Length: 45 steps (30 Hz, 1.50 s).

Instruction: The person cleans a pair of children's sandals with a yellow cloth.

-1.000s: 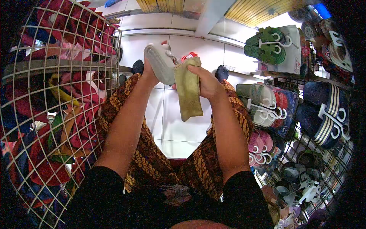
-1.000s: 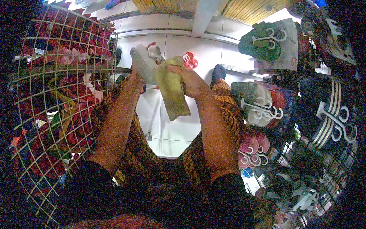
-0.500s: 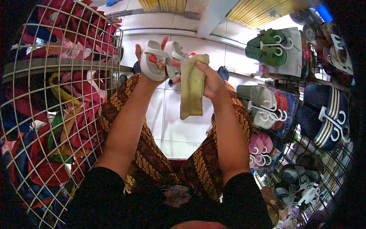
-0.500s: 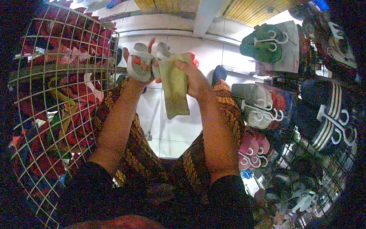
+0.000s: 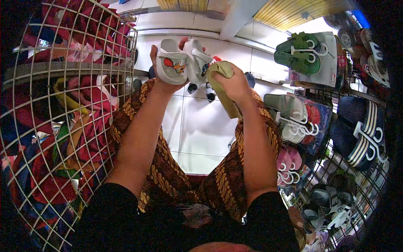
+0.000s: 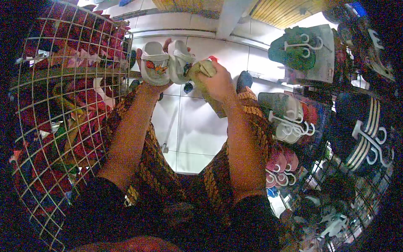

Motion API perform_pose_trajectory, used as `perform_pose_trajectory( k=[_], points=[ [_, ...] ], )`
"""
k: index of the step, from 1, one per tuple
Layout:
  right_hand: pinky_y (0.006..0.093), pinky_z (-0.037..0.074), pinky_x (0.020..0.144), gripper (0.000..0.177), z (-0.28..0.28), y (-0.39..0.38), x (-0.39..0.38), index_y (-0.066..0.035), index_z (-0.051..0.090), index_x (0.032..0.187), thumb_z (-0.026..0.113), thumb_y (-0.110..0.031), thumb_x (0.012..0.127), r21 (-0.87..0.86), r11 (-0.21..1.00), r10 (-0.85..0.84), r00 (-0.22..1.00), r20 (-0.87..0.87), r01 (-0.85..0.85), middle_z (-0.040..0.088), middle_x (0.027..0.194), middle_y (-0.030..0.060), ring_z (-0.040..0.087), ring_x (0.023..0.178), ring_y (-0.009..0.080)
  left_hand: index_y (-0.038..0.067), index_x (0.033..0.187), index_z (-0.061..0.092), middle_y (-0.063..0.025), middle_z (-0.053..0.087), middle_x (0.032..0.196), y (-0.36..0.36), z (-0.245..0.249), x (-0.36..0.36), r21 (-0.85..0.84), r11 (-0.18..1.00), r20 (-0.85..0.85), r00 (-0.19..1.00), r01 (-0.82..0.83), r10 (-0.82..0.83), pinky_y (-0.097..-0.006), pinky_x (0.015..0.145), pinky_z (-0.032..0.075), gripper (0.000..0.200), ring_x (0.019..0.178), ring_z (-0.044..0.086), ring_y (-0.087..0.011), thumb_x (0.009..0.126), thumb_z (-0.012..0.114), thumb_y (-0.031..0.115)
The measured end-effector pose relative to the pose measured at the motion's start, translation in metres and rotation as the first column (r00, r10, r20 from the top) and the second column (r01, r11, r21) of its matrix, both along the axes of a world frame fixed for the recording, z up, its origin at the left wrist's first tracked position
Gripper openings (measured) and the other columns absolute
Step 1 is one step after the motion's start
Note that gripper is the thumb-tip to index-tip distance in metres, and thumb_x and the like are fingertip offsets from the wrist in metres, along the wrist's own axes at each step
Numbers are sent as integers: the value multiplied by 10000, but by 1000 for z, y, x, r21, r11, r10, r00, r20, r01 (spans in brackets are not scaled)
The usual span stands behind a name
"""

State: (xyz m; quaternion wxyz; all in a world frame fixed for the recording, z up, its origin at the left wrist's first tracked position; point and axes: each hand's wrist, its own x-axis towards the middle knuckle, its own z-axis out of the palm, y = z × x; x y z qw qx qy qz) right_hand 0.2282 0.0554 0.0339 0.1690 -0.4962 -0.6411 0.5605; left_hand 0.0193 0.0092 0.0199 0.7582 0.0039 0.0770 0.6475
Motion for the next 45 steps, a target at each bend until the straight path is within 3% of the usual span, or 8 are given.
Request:
perform_pose_trajectory(
  k=[10, 16, 19, 23, 32, 35, 40, 45],
  points=[
    [297, 508, 728, 326, 13, 1, -1, -5, 648, 1086, 712, -191, 826, -343, 936, 59, 996, -62, -77, 679, 928, 67, 634, 788, 147, 88, 1343, 515, -256, 507, 1348, -1, -4, -3, 52, 999, 12, 1000, 2, -3, -604, 1046, 368, 925, 1267, 462, -430, 772, 412, 809],
    [331, 534, 740, 322, -3, 7, -1, -40, 645, 1106, 704, -214, 842, -281, 904, -331, 943, 20, 323, 688, 925, 86, 662, 798, 187, 96, 1339, 517, -261, 513, 1332, -1, -2, -6, -29, 998, -31, 998, -59, 58, -601, 1045, 371, 930, 1279, 449, -429, 765, 409, 820],
    [321, 535, 761, 363, 17, 11, 4, -35, 627, 1140, 730, -215, 842, -445, 863, -385, 882, -273, 239, 683, 952, 82, 655, 821, 179, 100, 1326, 525, -257, 520, 1321, 1, -9, -13, -68, 998, -57, 998, -15, 11, -603, 1039, 375, 926, 1284, 444, -426, 763, 403, 825],
    [321, 541, 758, 403, 13, 9, 3, -39, 624, 1148, 766, -232, 823, -121, 979, -178, 979, -102, 165, 684, 969, 82, 653, 834, 175, 103, 1310, 535, -263, 517, 1317, -1, -6, -5, -66, 998, -29, 1000, -3, 1, -591, 1025, 393, 909, 1272, 453, -426, 768, 401, 820],
    [312, 539, 762, 347, 14, 10, 8, -41, 645, 1118, 739, -234, 845, -76, 973, -225, 972, -75, 219, 697, 976, 91, 661, 841, 168, 83, 1283, 557, -250, 555, 1278, -2, -12, -7, -103, 995, -82, 996, 19, -27, -568, 983, 431, 831, 1190, 527, -399, 824, 394, 756],
    [320, 534, 762, 367, 34, 21, 11, -26, 641, 1117, 741, -242, 837, -476, 851, -337, 925, -173, 221, 694, 958, 96, 659, 842, 172, 75, 1266, 568, -226, 576, 1242, -2, -12, -6, -88, 996, -58, 998, -17, 12, -569, 973, 437, 816, 1185, 526, -397, 829, 401, 745],
    [325, 537, 726, 350, 21, 10, 11, -25, 646, 1085, 744, -235, 822, -301, 952, -8, 978, -208, -56, 689, 932, 83, 665, 789, 189, 88, 1239, 584, -230, 573, 1229, -4, -5, -7, -51, 997, 15, 998, -55, 55, -566, 936, 454, 795, 1198, 503, -405, 819, 412, 740],
    [340, 546, 715, 349, 15, 13, 9, -25, 647, 1066, 749, -249, 820, -491, 851, -359, 887, -291, 184, 684, 928, 82, 667, 794, 188, 102, 1257, 582, -249, 556, 1262, -3, -6, -6, -28, 999, -25, 999, -22, 22, -563, 965, 438, 802, 1185, 518, -416, 820, 397, 748]
  ],
)
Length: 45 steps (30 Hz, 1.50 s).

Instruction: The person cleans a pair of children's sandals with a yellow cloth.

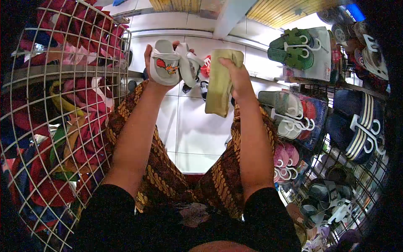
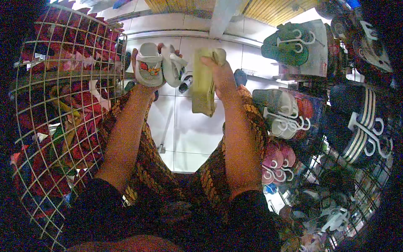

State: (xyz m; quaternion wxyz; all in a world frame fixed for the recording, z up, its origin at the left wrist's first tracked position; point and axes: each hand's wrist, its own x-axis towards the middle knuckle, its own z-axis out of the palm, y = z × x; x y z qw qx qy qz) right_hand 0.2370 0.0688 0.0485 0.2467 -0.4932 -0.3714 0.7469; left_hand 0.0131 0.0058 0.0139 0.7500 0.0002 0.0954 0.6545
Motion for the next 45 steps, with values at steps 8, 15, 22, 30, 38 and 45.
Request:
perform_pose_trajectory(
  k=[8, 15, 22, 30, 38, 45],
  points=[
    [315, 547, 664, 302, -20, -5, -3, -30, 669, 1038, 742, -231, 825, 142, 990, -30, 981, 193, 2, 694, 872, 83, 657, 734, 162, 118, 1238, 601, -164, 575, 1282, -2, -5, -4, 35, 998, 54, 997, -48, 46, -565, 1011, 412, 789, 1231, 492, -384, 797, 433, 751],
    [311, 533, 658, 305, -21, -4, -4, -25, 660, 1028, 744, -226, 815, 54, 998, 25, 997, 75, -29, 685, 848, 74, 651, 717, 157, 119, 1205, 611, -208, 569, 1263, -2, -3, -5, -9, 1000, 12, 1000, -15, 15, -566, 1001, 417, 768, 1227, 487, -399, 791, 453, 747],
    [299, 537, 638, 284, -21, -2, -3, -25, 647, 1069, 706, -196, 851, -5, 1000, 15, 1000, 0, -15, 679, 894, 75, 662, 738, 165, 31, 1168, 613, -107, 654, 1110, 0, -7, -10, -82, 994, -164, 985, -75, 61, -466, 912, 512, 699, 1012, 645, -310, 863, 412, 627],
    [320, 531, 684, 363, -40, 4, 1, -4, 638, 1066, 760, -233, 812, 107, 994, -1, 962, 272, -29, 686, 904, 92, 652, 768, 171, 30, 1155, 626, -126, 663, 1107, -4, -18, -16, -43, 998, -71, 997, -39, 36, -471, 905, 526, 660, 1018, 653, -323, 861, 438, 590],
    [336, 536, 763, 383, -46, 9, 1, -6, 646, 1097, 744, -218, 793, 370, 926, -17, 973, 230, -71, 699, 967, 136, 664, 821, 207, 78, 1315, 523, -317, 477, 1344, -3, 16, 5, -105, 983, -75, 984, 151, -159, -591, 970, 449, 778, 1188, 509, -488, 854, 402, 693],
    [262, 506, 752, 284, -22, -3, 2, -16, 623, 1107, 692, -121, 853, 335, 820, 311, 853, 419, -463, 661, 915, 37, 595, 792, 109, -10, 1388, 440, -174, 671, 1083, -1, 6, -1, -164, 927, -201, 909, 337, -366, -427, 909, 514, 795, 967, 662, -308, 895, 377, 611]
  ],
)
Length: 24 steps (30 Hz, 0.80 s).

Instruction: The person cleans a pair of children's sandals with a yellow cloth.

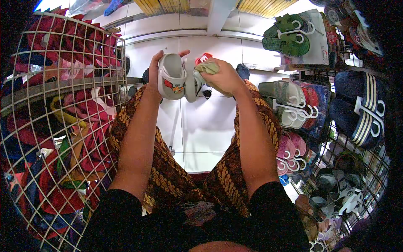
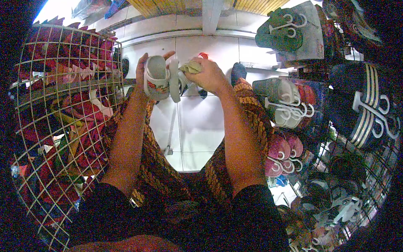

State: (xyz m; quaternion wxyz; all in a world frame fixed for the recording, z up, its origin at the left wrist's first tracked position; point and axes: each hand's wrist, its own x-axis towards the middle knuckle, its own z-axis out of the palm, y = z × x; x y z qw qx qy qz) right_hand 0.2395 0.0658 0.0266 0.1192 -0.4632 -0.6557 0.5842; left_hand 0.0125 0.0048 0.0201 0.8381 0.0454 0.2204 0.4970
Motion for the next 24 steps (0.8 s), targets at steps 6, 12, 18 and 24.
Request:
perform_pose_trajectory(
  k=[6, 12, 18, 24],
  points=[
    [304, 510, 783, 314, -4, -2, -4, -18, 626, 1104, 715, -177, 849, -34, 999, -21, 994, -105, 18, 670, 957, 81, 618, 851, 172, 12, 1347, 503, -153, 670, 1082, 2, 3, -3, -76, 997, -22, 999, 25, -27, -428, 886, 524, 743, 973, 654, -300, 907, 380, 598],
    [372, 521, 842, 429, -27, 4, -8, -32, 637, 1093, 765, -313, 795, 125, 969, -215, 977, 7, 212, 694, 1000, 167, 673, 927, 299, 53, 1295, 551, -133, 631, 1202, 0, 4, 22, -362, 924, -267, 963, -119, 19, -492, 919, 512, 601, 1025, 640, -307, 957, 368, 515],
    [374, 528, 826, 430, -22, 0, -12, -32, 654, 1071, 762, -342, 794, 132, 960, -251, 968, 3, 248, 701, 999, 155, 680, 920, 291, 90, 1153, 610, -106, 650, 1107, -20, -25, 24, -139, 988, 195, 976, -71, 98, -462, 879, 550, 344, 988, 653, -270, 973, 479, 353],
    [341, 532, 775, 406, -1, 7, -4, -51, 697, 956, 789, -396, 762, 167, 937, -312, 950, 11, 306, 715, 917, 137, 684, 824, 223, 109, 1155, 611, -95, 648, 1069, -18, -41, 25, -89, 983, 35, 986, -159, 162, -416, 843, 565, 284, 947, 656, -245, 975, 511, 306]
  ],
)
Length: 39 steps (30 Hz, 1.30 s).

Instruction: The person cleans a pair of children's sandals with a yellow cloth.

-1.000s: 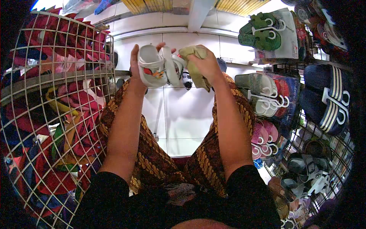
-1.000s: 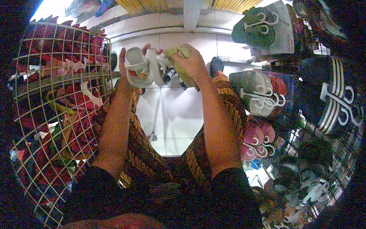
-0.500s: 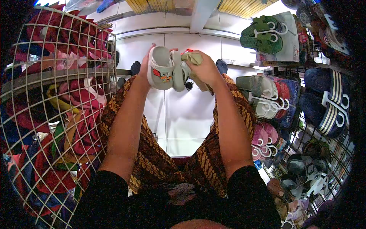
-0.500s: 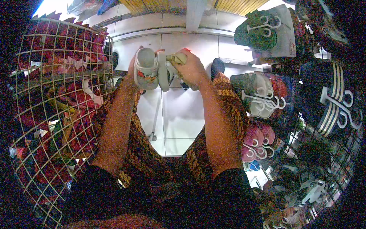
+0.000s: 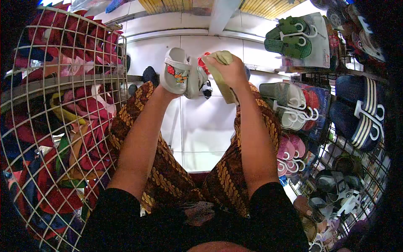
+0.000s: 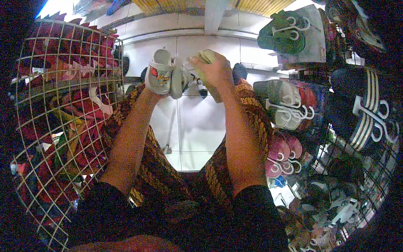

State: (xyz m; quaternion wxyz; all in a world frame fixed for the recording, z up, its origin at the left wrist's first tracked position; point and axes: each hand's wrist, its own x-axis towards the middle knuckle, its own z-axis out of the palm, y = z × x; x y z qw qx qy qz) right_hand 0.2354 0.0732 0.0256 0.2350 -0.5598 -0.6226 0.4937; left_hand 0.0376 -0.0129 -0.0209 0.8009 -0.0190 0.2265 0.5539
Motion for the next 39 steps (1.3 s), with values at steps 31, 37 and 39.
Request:
perform_pose_trajectory(
  k=[31, 37, 39],
  points=[
    [365, 523, 740, 404, 35, -5, 1, -50, 674, 987, 789, -363, 760, 92, 961, 209, 905, 370, -260, 704, 871, 146, 675, 779, 279, 84, 1287, 532, -77, 621, 1152, 3, 21, 8, 170, 932, -636, 758, 320, -144, -345, 864, 535, 394, 1001, 620, -180, 942, 610, 258],
    [338, 520, 734, 395, 40, -4, 1, -43, 680, 974, 795, -360, 768, 11, 997, 73, 992, 99, -74, 709, 866, 107, 659, 751, 204, 115, 1230, 542, -68, 620, 1079, -2, -15, -4, 98, 984, -129, 983, 146, -133, -344, 836, 539, 444, 960, 621, -177, 903, 657, 393],
    [326, 516, 719, 387, 36, -6, 1, -51, 685, 959, 799, -363, 761, 25, 988, 148, 987, 58, -150, 703, 837, 99, 649, 731, 181, 113, 1181, 600, -63, 666, 1076, 3, -38, -2, -110, 983, -205, 965, 145, -165, -374, 827, 573, 324, 926, 665, -186, 962, 565, 349]
  ],
)
